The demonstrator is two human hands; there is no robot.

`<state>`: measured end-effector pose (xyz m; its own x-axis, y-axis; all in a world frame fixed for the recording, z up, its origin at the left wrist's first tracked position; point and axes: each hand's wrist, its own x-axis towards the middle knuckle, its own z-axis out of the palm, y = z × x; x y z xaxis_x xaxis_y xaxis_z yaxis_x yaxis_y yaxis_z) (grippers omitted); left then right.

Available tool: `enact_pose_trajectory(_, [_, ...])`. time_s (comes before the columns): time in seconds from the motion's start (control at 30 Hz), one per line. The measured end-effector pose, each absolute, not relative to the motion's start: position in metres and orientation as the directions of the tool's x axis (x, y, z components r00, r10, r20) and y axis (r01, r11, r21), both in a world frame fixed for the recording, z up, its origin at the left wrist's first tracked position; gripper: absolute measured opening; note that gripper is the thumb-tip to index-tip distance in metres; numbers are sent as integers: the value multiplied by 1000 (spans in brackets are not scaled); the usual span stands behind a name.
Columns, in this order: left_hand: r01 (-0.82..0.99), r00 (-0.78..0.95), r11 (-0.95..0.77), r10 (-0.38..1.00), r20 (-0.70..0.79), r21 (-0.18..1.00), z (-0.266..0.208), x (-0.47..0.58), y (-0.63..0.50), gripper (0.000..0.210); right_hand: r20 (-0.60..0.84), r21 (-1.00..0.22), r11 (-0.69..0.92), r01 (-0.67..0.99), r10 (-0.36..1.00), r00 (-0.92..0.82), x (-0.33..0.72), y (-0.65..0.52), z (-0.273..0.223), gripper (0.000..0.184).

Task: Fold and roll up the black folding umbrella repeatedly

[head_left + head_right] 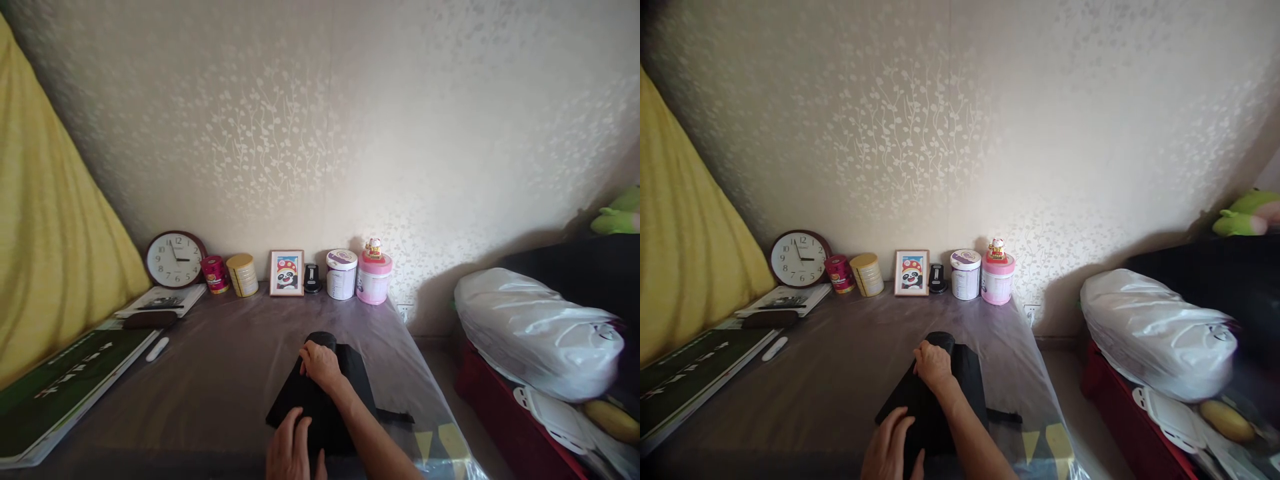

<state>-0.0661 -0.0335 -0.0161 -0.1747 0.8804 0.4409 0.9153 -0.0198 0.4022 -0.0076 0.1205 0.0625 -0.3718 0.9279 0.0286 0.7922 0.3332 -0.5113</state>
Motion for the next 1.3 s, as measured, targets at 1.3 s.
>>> enact_pose_trajectory(1.3, [615, -69, -69, 988, 140, 785, -16, -79, -18, 81, 326, -392, 336, 857, 921, -213, 70, 103, 2, 37])
